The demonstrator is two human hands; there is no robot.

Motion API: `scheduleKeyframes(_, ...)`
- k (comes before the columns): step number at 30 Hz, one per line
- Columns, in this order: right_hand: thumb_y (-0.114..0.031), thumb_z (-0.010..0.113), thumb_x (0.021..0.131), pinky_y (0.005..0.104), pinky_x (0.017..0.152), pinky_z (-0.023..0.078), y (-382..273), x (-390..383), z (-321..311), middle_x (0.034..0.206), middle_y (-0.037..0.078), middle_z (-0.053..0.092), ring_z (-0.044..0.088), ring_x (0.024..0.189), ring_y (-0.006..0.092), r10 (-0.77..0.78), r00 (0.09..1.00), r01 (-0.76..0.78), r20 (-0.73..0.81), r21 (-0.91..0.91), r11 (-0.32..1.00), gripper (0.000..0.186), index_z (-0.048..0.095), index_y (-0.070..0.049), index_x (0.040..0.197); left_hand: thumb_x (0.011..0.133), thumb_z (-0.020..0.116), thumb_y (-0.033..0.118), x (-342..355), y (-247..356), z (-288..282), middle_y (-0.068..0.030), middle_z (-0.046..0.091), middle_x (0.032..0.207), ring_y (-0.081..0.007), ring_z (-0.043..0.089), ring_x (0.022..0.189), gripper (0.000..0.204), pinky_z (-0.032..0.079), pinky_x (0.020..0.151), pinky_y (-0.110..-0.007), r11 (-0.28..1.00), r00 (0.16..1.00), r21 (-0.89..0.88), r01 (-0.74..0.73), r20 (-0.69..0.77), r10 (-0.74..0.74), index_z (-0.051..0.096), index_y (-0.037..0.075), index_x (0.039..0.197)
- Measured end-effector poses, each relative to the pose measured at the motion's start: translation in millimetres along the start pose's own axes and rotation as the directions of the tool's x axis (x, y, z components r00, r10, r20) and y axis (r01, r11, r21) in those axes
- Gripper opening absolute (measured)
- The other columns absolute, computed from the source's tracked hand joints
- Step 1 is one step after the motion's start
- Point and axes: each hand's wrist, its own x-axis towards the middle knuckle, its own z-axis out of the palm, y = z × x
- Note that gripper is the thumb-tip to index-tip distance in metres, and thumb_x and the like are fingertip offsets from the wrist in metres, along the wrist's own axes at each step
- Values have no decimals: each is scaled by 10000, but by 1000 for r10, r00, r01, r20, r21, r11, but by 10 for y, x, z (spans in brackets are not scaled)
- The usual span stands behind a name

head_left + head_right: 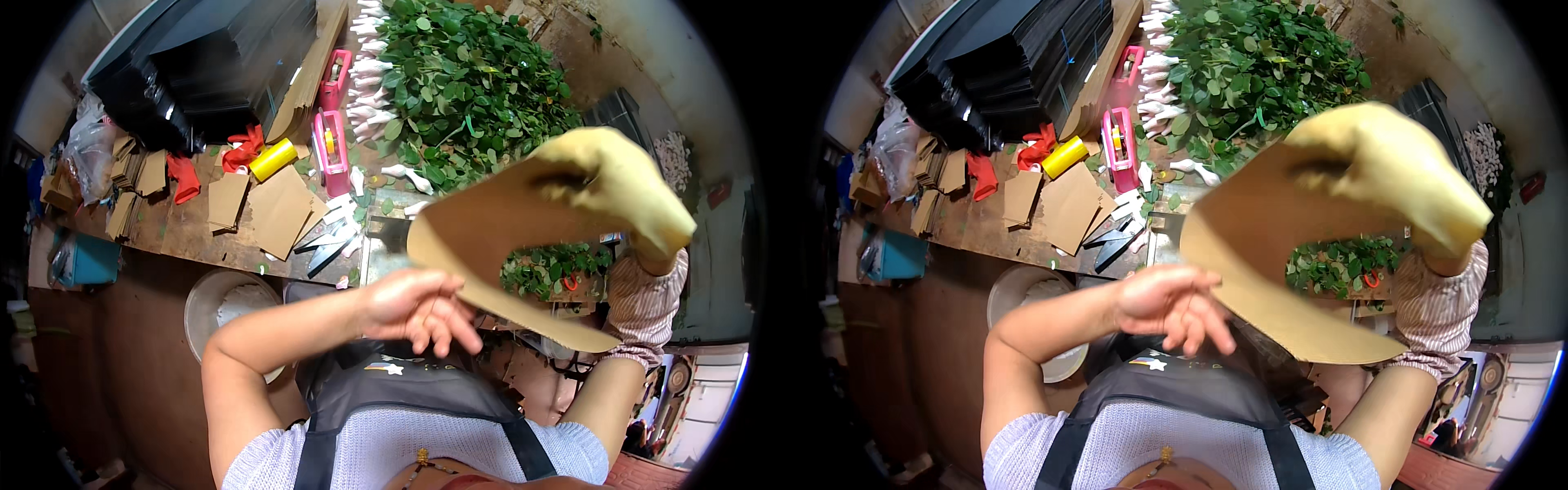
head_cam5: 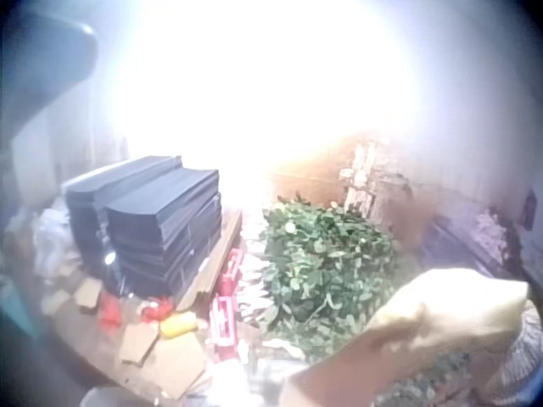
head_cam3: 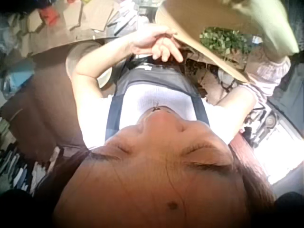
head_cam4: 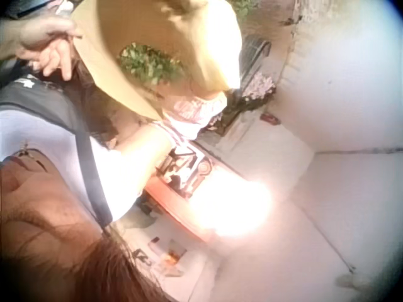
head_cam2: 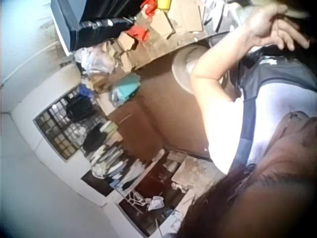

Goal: The person arranges green leaves and pink flowers into a cardboard box. They place the leaves and flowers into the box, close the lid, and then wrap the box with clear plastic film.

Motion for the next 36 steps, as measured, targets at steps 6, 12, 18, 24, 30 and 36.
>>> scheduleKeyframes(6,-112,679,825,447,736,588,-87,206,1142,913,187,732,729,858,372,-111,991,107,71,63,992,165,746,-70,971,1112,428,452,-347,-421,-741,-188,776,873,-198,702,598,589,521,481,-244,986,937,-12,163,-311,-159,744,-28,980)
scheduleKeyframes(12,-73,639,851,450,682,624,-138,738,2308,926,121,764,764,829,325,-37,991,57,131,-154,986,131,721,-109,946,979,600,433,-468,-79,-1290,-124,785,879,-295,766,860,402,602,738,-413,-374,661,555,743,-696,281,801,88,932)
scheduleKeyframes(18,-92,660,859,463,670,625,-182,737,2348,871,138,748,764,810,330,8,979,38,203,-218,975,152,698,-100,1006,1013,555,488,593,-125,-1565,-252,567,1448,-380,612,1286,677,517,1050,-521,-465,959,847,258,-167,228,454,44,1514)
scheduleKeyframes(24,-83,657,851,473,693,616,-157,724,2201,880,154,747,758,828,357,-15,971,36,238,-81,996,131,705,-79,973,986,525,614,845,-445,-2291,-249,311,1653,-389,255,1569,916,222,1296,-483,-714,960,700,17,188,208,304,-33,1596)
scheduleKeyframes(30,-79,652,864,469,697,602,-133,756,2175,893,164,738,749,855,363,-26,984,29,178,-18,999,142,707,-74,995,958,512,684,846,-523,-2339,-236,315,1658,-375,253,1571,971,169,1305,-499,-613,966,780,129,42,256,310,-11,1607)
scheduleKeyframes(36,-179,744,894,419,710,602,-282,514,1906,941,91,758,741,812,343,-133,952,176,-275,138,975,195,724,-91,1067,930,509,728,620,-526,-2320,-206,305,1677,-338,198,1594,1013,103,1312,-505,-686,927,677,268,11,374,323,2,1611)
